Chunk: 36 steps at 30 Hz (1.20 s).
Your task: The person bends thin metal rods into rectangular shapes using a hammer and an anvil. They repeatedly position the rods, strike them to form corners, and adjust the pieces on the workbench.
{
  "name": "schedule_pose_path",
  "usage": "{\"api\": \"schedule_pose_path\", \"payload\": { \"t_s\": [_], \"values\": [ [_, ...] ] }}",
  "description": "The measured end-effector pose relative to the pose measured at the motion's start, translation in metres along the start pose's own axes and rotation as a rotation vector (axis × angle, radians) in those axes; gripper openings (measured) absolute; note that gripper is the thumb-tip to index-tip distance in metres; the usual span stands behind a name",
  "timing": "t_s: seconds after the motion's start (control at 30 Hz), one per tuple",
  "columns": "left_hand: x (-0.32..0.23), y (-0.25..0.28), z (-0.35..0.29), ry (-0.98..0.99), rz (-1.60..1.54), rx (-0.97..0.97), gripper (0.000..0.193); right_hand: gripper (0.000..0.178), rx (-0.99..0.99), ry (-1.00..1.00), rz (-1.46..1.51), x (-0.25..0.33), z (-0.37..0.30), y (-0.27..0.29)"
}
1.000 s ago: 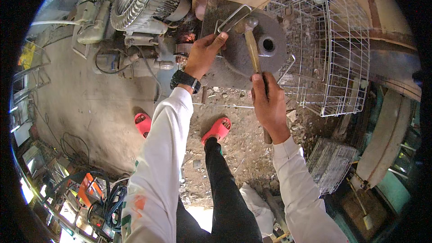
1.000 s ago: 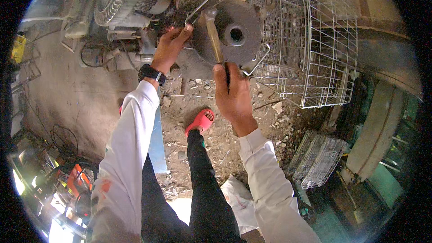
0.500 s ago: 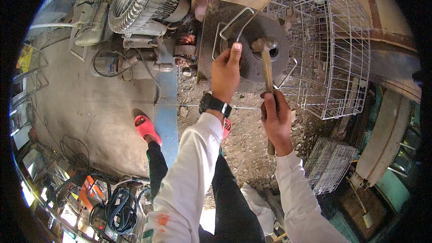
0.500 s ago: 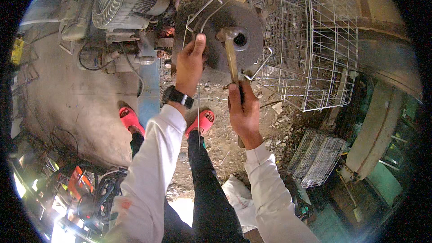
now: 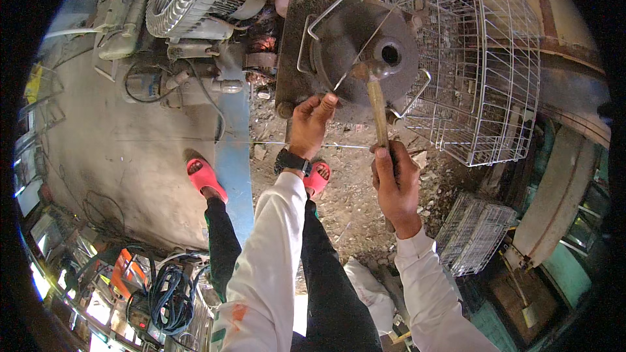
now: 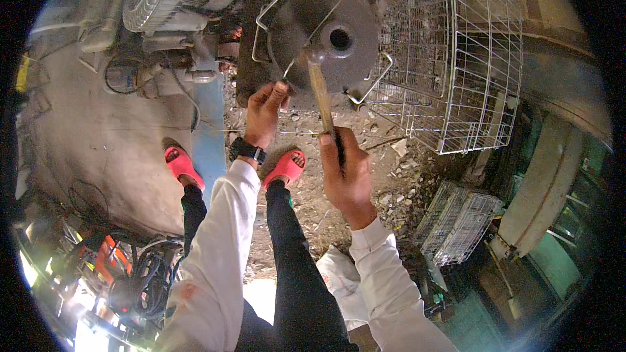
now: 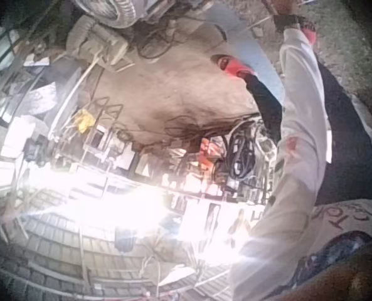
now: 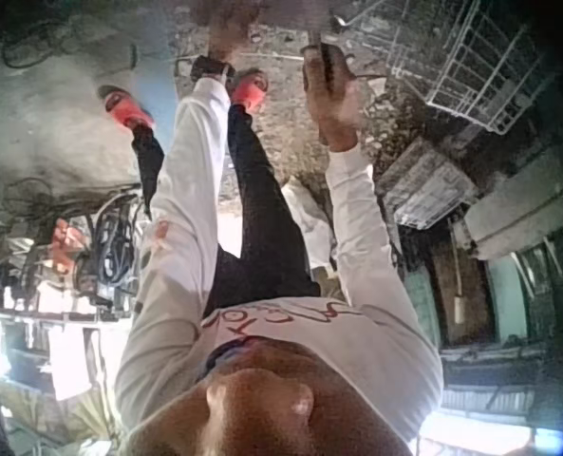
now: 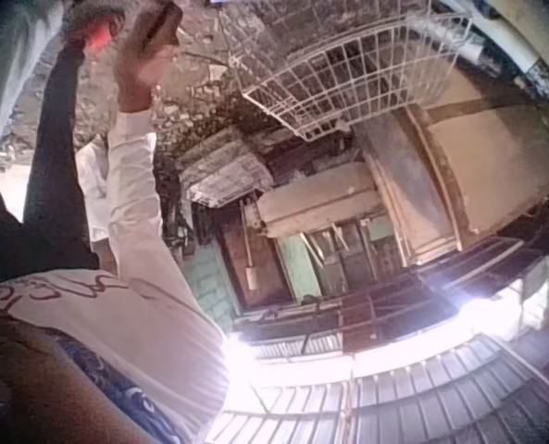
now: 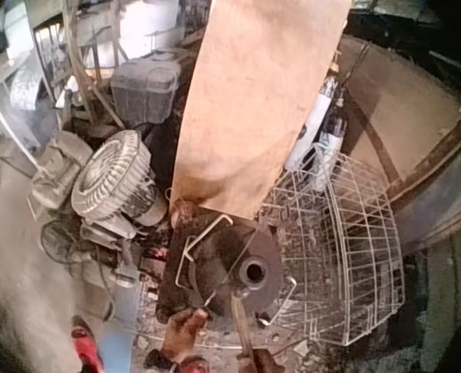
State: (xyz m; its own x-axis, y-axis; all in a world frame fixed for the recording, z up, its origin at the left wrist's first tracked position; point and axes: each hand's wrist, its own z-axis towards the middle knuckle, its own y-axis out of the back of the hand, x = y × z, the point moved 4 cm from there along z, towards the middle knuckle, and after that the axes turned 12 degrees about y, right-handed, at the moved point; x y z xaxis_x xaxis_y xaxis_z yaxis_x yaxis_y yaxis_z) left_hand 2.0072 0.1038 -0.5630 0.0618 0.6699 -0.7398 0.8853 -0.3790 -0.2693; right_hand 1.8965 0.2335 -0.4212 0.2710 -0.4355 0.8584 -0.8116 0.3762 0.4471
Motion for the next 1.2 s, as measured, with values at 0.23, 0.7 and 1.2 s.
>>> {"api": "schedule_pose_path", "payload": {
  "t_s": [0.23,0.7,1.2],
  "values": [
    [0.02,0.001,0.008,0.01,-0.054,0.032,0.041,0.024,0.059,0.022,-0.132,-0.002,-0.001,0.002],
    [0.032,-0.01,0.015,-0.049,-0.153,-0.032,0.045,0.021,0.227,0.256,-0.51,0.025,0.011,0.006],
    [0.023,-0.005,0.009,-0.011,-0.189,-0.088,0.052,0.02,0.148,0.341,-0.514,0.052,0.01,0.021]
  ]
}}
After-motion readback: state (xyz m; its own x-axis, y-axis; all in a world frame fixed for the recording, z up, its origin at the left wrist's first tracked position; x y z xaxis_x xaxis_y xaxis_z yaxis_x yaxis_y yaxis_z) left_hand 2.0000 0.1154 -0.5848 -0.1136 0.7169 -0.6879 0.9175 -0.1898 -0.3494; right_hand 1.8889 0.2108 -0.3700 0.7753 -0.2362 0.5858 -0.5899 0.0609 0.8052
